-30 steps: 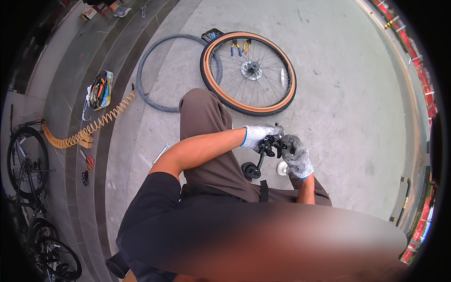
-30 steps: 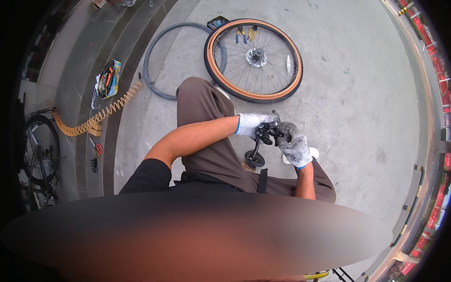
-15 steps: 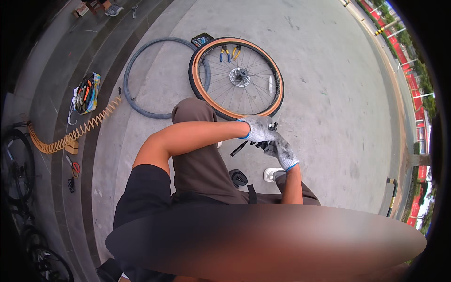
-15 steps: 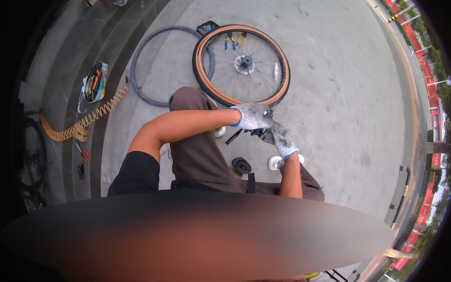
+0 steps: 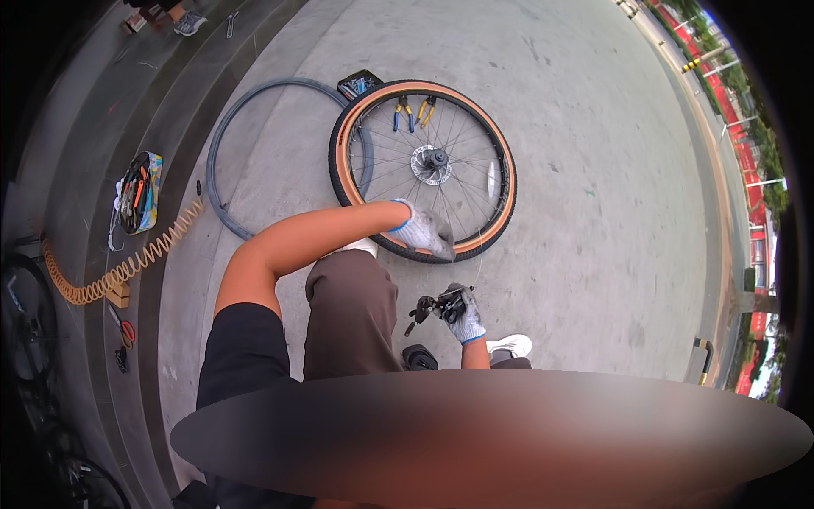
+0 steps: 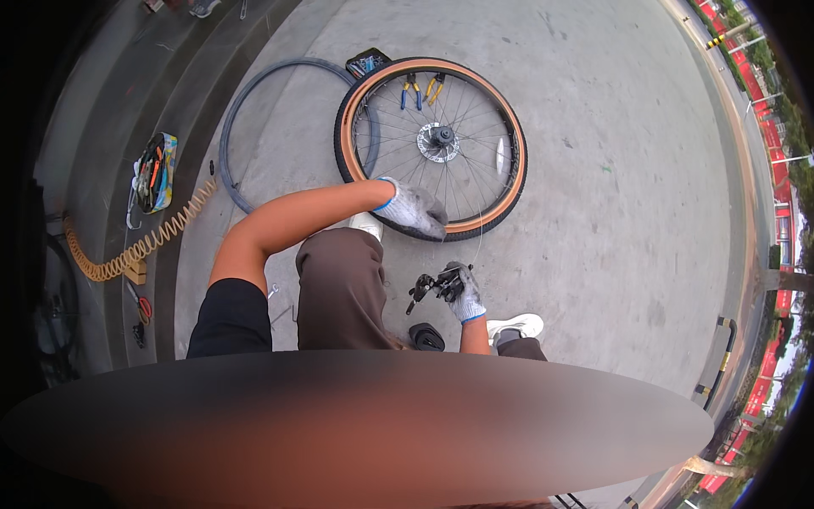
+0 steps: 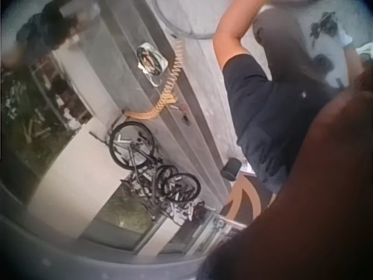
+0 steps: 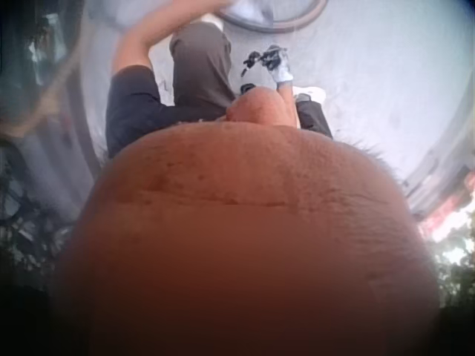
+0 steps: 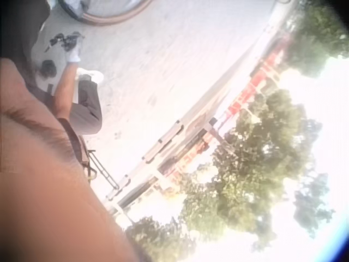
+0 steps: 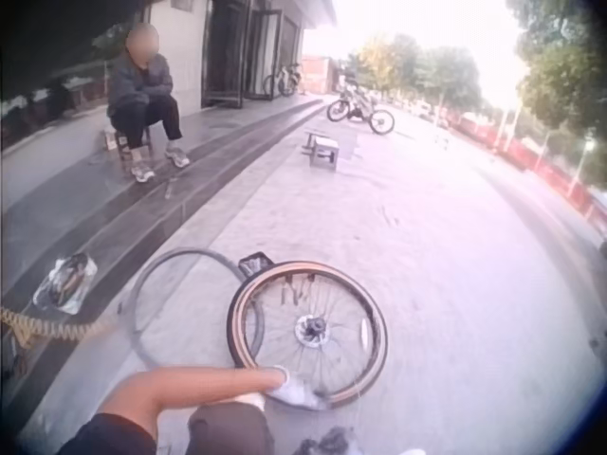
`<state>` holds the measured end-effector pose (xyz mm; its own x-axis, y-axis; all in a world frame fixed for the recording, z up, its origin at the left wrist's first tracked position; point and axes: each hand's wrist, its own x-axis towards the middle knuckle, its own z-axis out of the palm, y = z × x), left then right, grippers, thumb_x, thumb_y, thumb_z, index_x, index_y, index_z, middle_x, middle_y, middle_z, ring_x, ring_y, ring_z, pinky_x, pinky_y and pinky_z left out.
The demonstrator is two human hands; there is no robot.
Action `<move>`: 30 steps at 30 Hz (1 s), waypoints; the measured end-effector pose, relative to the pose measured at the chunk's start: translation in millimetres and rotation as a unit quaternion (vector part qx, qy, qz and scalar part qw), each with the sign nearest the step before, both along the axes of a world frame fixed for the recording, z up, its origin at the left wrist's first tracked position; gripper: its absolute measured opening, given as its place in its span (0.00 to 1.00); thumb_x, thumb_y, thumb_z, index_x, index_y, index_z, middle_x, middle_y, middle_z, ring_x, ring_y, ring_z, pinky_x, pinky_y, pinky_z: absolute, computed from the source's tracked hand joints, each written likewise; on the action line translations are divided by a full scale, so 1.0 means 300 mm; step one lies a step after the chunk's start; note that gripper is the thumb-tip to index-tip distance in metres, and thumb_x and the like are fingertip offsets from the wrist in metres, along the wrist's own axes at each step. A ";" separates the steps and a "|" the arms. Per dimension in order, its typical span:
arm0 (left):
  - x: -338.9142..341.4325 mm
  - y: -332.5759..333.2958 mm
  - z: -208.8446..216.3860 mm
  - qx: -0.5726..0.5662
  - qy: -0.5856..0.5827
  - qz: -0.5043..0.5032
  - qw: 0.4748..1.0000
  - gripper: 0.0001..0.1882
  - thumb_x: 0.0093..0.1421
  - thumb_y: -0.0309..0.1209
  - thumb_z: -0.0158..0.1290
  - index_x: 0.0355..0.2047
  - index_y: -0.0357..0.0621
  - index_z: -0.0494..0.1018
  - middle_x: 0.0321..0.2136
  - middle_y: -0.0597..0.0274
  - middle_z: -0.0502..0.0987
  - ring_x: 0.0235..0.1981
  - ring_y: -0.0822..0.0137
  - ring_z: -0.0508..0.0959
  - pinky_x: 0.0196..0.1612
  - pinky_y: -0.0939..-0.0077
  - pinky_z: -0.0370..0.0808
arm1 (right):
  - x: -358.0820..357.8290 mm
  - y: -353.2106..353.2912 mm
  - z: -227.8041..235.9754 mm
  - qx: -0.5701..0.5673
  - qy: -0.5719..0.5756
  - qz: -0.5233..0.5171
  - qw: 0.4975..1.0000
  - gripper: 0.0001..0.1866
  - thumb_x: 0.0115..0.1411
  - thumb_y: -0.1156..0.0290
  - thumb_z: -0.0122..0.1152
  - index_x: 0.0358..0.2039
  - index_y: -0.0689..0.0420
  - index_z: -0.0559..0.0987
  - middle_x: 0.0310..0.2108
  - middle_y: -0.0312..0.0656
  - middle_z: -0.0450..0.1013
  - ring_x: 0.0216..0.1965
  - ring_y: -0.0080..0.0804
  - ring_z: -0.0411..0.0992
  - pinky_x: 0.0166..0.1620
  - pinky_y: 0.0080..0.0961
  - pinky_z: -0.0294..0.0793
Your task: The person mounts a tire onto a bicycle rim, then uses pliers and an Allen key to adjust a derailleur component. The person handles the tire, rim, inner tube, and derailleur while seated on the ground.
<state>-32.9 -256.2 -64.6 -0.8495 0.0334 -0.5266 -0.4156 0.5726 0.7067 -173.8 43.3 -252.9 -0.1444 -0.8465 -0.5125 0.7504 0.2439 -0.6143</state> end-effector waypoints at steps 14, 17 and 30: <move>0.567 -0.543 -0.970 0.318 0.191 0.785 0.496 0.38 0.63 0.46 0.66 0.66 0.36 0.67 0.55 0.54 0.78 0.53 0.57 0.79 0.59 0.59 0.77 | -0.222 0.132 -0.371 0.419 0.435 0.421 0.676 0.32 0.63 0.39 0.64 0.47 0.60 0.82 0.32 0.45 0.80 0.30 0.36 0.78 0.36 0.32 0.78; 0.541 -0.519 -0.984 0.393 0.214 0.774 0.447 0.29 0.67 0.39 0.62 0.63 0.40 0.69 0.53 0.56 0.79 0.54 0.58 0.79 0.60 0.58 0.77 | -0.244 -0.010 -0.237 0.411 0.515 0.559 0.504 0.34 0.58 0.48 0.73 0.54 0.64 0.80 0.42 0.57 0.83 0.40 0.53 0.82 0.46 0.42 0.82; 0.421 -0.297 -0.438 0.381 0.324 0.621 0.603 0.35 0.61 0.32 0.60 0.66 0.36 0.63 0.57 0.56 0.76 0.57 0.63 0.78 0.61 0.65 0.75 | 0.212 -0.782 0.299 0.010 0.662 0.309 0.683 0.49 0.43 0.64 0.81 0.66 0.58 0.69 0.56 0.54 0.74 0.54 0.56 0.74 0.59 0.49 0.72</move>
